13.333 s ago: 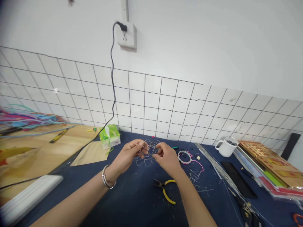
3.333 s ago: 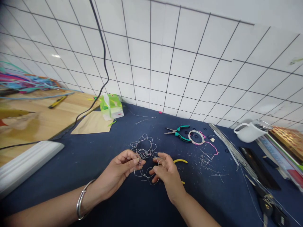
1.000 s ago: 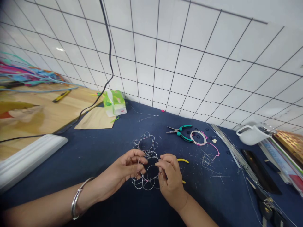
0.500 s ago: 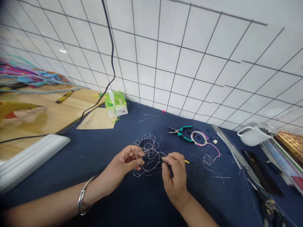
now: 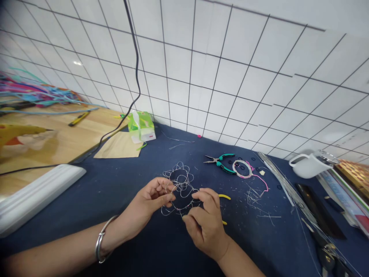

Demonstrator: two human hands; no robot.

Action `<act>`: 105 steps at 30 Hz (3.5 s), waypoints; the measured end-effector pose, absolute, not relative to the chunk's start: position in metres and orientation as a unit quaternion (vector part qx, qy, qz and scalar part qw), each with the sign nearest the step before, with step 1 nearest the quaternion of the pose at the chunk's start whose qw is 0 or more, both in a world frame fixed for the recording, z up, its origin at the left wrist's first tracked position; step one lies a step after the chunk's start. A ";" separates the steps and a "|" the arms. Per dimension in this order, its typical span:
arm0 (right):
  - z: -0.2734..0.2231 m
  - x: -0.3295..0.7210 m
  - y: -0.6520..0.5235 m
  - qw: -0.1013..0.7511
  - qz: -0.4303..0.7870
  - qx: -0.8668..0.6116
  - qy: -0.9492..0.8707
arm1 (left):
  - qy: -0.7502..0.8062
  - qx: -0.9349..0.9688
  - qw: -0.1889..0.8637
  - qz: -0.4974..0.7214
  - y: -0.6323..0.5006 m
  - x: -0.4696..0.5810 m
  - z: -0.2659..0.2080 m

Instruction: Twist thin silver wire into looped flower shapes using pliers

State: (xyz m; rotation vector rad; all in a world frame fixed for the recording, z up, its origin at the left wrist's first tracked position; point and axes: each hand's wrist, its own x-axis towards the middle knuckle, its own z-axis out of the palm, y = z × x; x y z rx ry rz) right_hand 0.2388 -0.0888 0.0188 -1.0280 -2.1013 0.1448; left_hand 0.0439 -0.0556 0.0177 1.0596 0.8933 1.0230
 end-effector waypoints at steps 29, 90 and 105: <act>0.009 0.237 -0.078 0.435 0.534 -0.526 -0.499 | 0.344 0.526 0.692 0.355 -0.058 0.048 0.007; 0.000 0.212 0.051 0.240 0.280 -0.587 -0.720 | 0.472 0.718 0.386 0.335 0.063 0.012 -0.009; 0.033 0.210 0.036 0.347 0.575 -0.457 -0.583 | 0.416 0.671 0.518 0.330 0.046 0.005 0.037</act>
